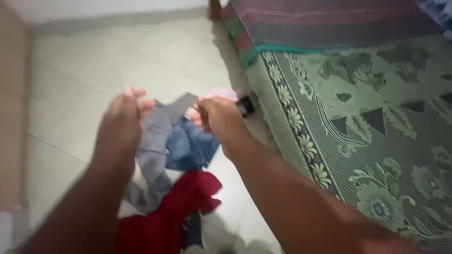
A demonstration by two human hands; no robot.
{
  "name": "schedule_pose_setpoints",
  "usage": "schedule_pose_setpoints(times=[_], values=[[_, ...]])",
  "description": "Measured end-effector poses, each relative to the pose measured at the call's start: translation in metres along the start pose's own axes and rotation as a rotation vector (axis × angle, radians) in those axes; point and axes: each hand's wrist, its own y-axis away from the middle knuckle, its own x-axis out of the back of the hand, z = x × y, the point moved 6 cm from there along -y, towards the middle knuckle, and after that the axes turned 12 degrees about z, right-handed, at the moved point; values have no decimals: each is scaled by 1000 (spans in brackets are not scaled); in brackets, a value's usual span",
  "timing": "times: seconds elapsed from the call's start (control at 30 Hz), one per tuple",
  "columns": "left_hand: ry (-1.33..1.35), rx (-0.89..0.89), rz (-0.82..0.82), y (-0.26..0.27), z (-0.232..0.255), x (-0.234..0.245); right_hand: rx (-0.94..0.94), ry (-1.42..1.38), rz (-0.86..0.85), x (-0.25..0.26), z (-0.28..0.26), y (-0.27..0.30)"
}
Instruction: The person picks up a white sneaker from the floor, places it on a metal shoe rack, then picks up a gray sneaker and places it on the same rack. They later pick up another gray sneaker from the floor and place it on the rack, adjusting the arrangement of shoes.
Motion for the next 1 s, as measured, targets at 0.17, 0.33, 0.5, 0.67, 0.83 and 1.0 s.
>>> schedule_pose_setpoints(times=[0.17, 0.33, 0.5, 0.67, 0.83, 1.0], values=[[22, 50, -111, -33, -27, -55, -47, 101, 66, 26, 46, -62], [-97, 131, -91, -77, -92, -115, 67, 188, -47, 30, 133, -129], [-82, 219, -82, -115, -202, -190, -87, 413, 74, 54, 225, -184], [-238, 7, -139, -142, -306, -249, 72, 776, 149, 89, 299, -232], [-287, 135, -266, -151, -404, -290, 69, 972, 165, 126, 377, -268], [-318, -48, -337, -164, -464, -342, -67, 1149, 144, 151, 424, -287]])
